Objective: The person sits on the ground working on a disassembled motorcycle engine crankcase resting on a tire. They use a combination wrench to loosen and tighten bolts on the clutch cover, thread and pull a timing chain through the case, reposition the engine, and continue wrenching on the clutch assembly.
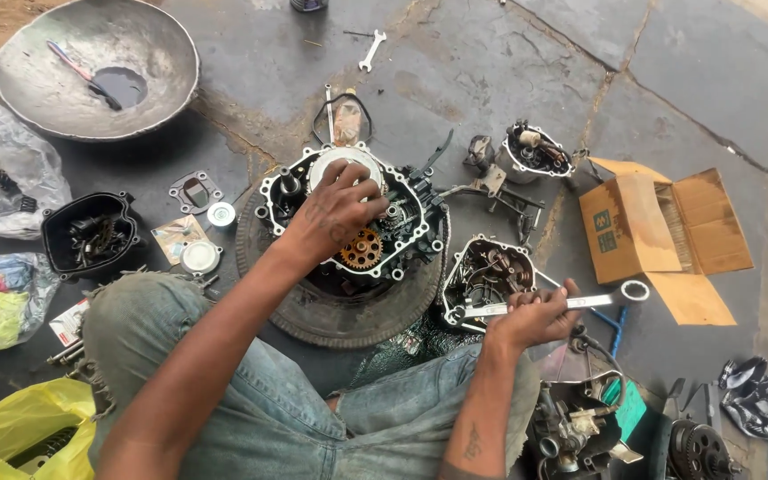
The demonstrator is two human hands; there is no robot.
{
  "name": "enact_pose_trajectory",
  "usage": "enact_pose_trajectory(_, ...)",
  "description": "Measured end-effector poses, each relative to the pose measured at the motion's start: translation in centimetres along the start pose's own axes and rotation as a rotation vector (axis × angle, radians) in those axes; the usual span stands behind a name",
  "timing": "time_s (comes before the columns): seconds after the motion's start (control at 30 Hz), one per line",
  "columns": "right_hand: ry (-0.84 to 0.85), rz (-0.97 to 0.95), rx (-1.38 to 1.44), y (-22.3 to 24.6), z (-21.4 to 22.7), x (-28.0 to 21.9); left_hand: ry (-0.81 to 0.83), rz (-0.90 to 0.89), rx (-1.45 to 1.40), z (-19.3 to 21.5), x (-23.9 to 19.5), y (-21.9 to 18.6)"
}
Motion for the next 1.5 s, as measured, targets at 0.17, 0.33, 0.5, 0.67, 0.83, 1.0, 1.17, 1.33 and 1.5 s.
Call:
enact_pose_trajectory(0.17, 0.029, -0.038, -0.041, -1.8, -0.9, -1.0, -0.003, -0.059, 0.154, -1.0, -0.6, -0.7)
enact_pose_trajectory(0.33, 0.096, -0.045, -0.042, -2.4, -1.7, -1.7, 0.011, -0.113, 0.279, -1.2, -0.7, -1.1)
enact_pose_trajectory(0.5, 0.185, -0.044, -0.072, -2.6, -2.5, -1.8, 0.02, -0.089, 0.379, -1.9, -1.0, -1.4)
enact_pose_trajectory(0.67, 0.172, -0.073, -0.069, -3.0, -2.2, -1.8, 0.008, -0.063, 0.427, -3.1, -1.7, -1.8)
enact_pose_trajectory(0.83, 0.236, -0.119, -0.249, -2.5, -3.0, -2.3, -0.076, -0.061, 0.347, -3.4, -2.1, -1.6)
enact_pose_trajectory(1.0, 0.721, -0.002, -0.719, -3.7, -6.0, -2.7, -0.109, -0.064, 0.22, -3.4, -2.4, -0.9)
enact_pose_trajectory(1.17, 1.173, 0.345, -1.133, -1.2, -14.6, -4.2, -0.155, -0.06, 0.15, -3.4, -2.5, -0.7)
enact_pose_trajectory(1.33, 1.612, 0.425, -1.315, -2.9, -17.4, -3.6, -0.163, -0.036, 0.129, -3.2, -2.3, -0.7)
enact_pose_trajectory(1.5, 1.827, 0.418, -1.189, -5.4, -19.7, -3.1, -0.152, -0.051, 0.13, -3.1, -2.4, -0.7)
Point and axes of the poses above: each hand's wrist, its own x-axis towards the middle knuckle, its own z-axis out of the back of the hand, y = z × x, the point moved 6 cm from there along x, towards the middle knuckle, and after that the axes turned 13 degrees about x, right-handed, at the moved point
